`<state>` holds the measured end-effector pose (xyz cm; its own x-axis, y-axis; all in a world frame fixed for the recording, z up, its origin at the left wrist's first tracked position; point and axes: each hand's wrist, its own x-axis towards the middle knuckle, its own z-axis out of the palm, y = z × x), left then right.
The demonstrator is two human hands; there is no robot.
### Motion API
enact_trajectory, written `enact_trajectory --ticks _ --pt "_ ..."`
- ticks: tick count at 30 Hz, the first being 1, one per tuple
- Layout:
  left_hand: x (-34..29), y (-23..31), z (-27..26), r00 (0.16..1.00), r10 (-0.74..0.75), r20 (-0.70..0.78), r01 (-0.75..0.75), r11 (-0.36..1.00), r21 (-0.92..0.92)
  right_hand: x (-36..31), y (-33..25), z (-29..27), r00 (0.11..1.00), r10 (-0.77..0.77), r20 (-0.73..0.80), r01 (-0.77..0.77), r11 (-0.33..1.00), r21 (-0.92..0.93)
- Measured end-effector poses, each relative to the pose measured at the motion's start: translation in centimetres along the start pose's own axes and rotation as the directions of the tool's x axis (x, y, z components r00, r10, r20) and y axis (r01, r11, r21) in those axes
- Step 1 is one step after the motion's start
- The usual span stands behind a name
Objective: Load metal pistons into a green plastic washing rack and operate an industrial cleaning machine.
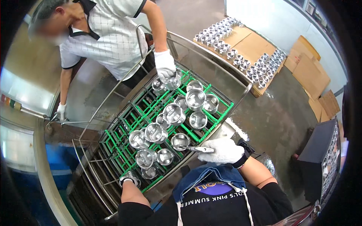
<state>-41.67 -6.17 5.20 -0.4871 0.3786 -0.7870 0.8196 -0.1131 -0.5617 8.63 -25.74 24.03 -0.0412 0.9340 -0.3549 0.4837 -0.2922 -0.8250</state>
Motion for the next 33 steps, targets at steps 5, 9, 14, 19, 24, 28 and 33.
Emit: enact_trajectory --ticks 5,9,14,19,24,28,33 --pt "2.5 1.8 -1.6 0.97 -0.203 -0.132 0.144 0.922 -0.359 1.0 1.8 1.5 0.999 -0.043 0.008 0.044 0.992 -0.12" --pt "7.8 -5.6 -1.2 0.931 -0.207 -0.302 -0.297 0.053 -0.953 0.4 0.5 1.2 0.99 -0.125 -0.06 0.12 0.99 -0.077" --pt "-12.1 2.1 -8.6 0.659 -0.388 -0.644 -0.7 -0.631 -0.336 0.9 0.2 0.9 0.961 -0.186 0.205 0.161 0.978 0.13" --pt "-22.9 4.7 -10.2 0.576 0.024 -0.817 -0.356 -0.892 -0.278 0.9 -1.0 0.4 0.996 0.088 0.028 -0.09 0.871 0.483" --pt "-27.3 10.5 -9.6 0.06 0.363 -0.93 -0.531 -0.777 -0.338 -2.0 1.2 -1.4 0.998 -0.003 0.065 -0.025 0.906 0.423" --pt "-26.1 17.1 -8.8 0.03 0.358 -0.933 -0.983 -0.161 -0.093 -3.5 2.4 -3.3 0.978 0.184 -0.094 -0.17 0.975 0.146" --pt "-25.0 21.2 -8.5 -0.185 0.633 -0.751 -0.335 0.678 0.654 -4.5 2.0 -4.5 0.912 0.374 -0.171 -0.356 0.926 0.125"
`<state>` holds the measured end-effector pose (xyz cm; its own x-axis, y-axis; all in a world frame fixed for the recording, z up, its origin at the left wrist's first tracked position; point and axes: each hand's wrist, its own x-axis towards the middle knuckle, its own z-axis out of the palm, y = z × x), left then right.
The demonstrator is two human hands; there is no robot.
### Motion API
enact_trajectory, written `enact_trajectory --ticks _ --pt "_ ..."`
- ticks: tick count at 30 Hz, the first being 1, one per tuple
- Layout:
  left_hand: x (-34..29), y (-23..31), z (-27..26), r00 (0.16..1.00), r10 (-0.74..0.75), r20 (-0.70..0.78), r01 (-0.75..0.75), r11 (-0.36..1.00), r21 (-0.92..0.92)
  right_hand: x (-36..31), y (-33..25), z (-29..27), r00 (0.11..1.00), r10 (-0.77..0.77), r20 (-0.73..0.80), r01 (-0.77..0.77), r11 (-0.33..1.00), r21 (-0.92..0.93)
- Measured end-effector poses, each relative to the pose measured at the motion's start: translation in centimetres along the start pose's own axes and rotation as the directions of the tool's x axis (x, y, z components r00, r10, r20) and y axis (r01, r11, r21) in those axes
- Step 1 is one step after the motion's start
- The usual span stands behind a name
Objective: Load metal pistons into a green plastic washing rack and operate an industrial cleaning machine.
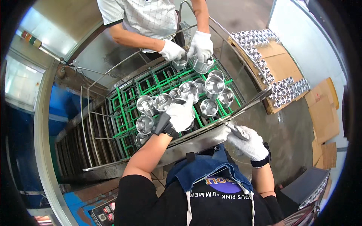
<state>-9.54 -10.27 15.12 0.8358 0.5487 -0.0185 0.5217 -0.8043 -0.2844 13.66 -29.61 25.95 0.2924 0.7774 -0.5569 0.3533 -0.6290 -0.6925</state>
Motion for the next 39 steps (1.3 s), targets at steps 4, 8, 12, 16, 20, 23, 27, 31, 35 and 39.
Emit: enact_trajectory --ticks 4,8,12,16,20,23,27,31,35,39 --pt "0.4 0.0 0.9 0.969 -0.062 -0.24 -0.052 0.897 -0.44 1.1 1.3 0.0 0.857 -0.515 0.003 0.49 0.814 -0.313" --pt "-0.4 0.7 -0.2 0.976 -0.209 -0.065 0.149 0.851 -0.503 3.2 -2.9 0.7 0.973 -0.215 0.087 0.228 0.957 -0.181" --pt "-4.6 1.0 -6.9 0.892 -0.326 0.314 0.453 0.643 -0.618 5.5 -4.0 3.8 0.692 -0.711 0.127 0.692 0.603 -0.397" --pt "-13.7 3.8 -6.3 0.785 -0.62 -0.012 0.481 0.621 -0.618 3.4 -8.0 8.5 0.636 -0.613 0.469 0.771 0.498 -0.397" --pt "-20.2 5.9 -8.9 0.664 -0.735 -0.135 0.615 0.64 -0.461 2.4 -8.5 10.3 0.661 -0.473 0.582 0.747 0.489 -0.451" --pt "-27.8 9.1 -6.2 0.541 -0.84 0.041 0.656 0.391 -0.646 2.0 -9.3 5.9 0.827 -0.215 0.519 0.526 0.619 -0.583" --pt "-36.7 13.6 -2.3 0.489 -0.79 0.37 0.697 0.098 -0.711 1.5 -6.6 0.3 0.974 -0.195 0.119 0.217 0.637 -0.74" --pt "-43.0 16.0 -2.7 0.563 -0.502 0.656 0.798 0.123 -0.59 -0.3 -6.2 2.3 0.976 -0.17 -0.134 -0.013 0.572 -0.82" --pt "-50.0 20.1 0.9 0.59 -0.507 0.628 0.733 0.011 -0.68 -2.7 -9.3 12.3 0.877 -0.416 0.241 0.48 0.735 -0.479" --pt "-56.1 22.3 1.0 0.461 -0.637 0.618 0.789 -0.024 -0.613 -4.1 -13.1 19.4 0.876 -0.446 0.186 0.456 0.638 -0.62"
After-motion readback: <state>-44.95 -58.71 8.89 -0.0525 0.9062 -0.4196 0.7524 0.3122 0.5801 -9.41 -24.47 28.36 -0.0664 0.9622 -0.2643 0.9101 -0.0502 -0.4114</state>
